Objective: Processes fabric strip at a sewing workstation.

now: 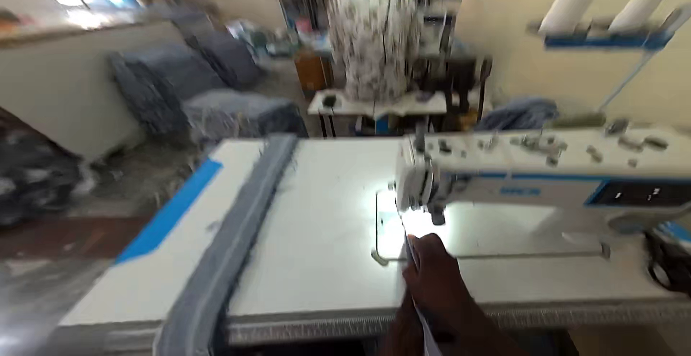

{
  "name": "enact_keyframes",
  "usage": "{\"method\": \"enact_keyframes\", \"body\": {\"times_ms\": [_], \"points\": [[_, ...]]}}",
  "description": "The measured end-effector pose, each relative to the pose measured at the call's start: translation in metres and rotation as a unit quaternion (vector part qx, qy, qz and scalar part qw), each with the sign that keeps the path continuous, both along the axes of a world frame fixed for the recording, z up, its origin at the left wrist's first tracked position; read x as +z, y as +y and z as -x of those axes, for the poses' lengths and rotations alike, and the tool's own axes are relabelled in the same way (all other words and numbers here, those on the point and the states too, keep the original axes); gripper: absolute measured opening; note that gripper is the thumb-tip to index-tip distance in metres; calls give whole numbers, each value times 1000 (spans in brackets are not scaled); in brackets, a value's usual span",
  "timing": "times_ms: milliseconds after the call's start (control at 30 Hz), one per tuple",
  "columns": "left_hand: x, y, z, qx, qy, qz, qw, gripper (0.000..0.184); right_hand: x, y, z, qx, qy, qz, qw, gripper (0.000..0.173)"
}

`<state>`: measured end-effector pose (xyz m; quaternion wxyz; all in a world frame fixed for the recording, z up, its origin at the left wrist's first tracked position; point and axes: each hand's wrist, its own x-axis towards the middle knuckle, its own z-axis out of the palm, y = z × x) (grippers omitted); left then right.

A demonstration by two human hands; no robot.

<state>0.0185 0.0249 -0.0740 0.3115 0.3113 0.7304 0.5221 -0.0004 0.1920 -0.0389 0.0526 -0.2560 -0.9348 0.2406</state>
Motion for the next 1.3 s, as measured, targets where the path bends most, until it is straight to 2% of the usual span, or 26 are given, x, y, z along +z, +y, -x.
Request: {"method": "enact_keyframes", "body": {"times_ms": [167,467,633,767,900,1067,1300], "points": [[-5,-1,6,-13,-56,-8,998,61,-7,1,-4,13,67,-17,998,55],[-9,1,6,-18,-84,-34,996,59,-8,3,-1,19,70,-34,997,56],[-12,-2,5,-13,-125,-58,990,72,-7,3,-2,20,71,-25,997,55],[-9,-2,4,-13,-104,-26,994,61,-7,3,-2,22,81,-25,996,56],[-5,-3,4,-2,-125,-5,992,60,-8,5,0,19,68,-24,997,57],[-10,-4,3,-10,-89,1,996,61,-8,5,1,17,71,-32,997,56],[-7,-2,3,-5,-102,9,995,58,-7,5,-1,30,67,-34,997,57]]}}
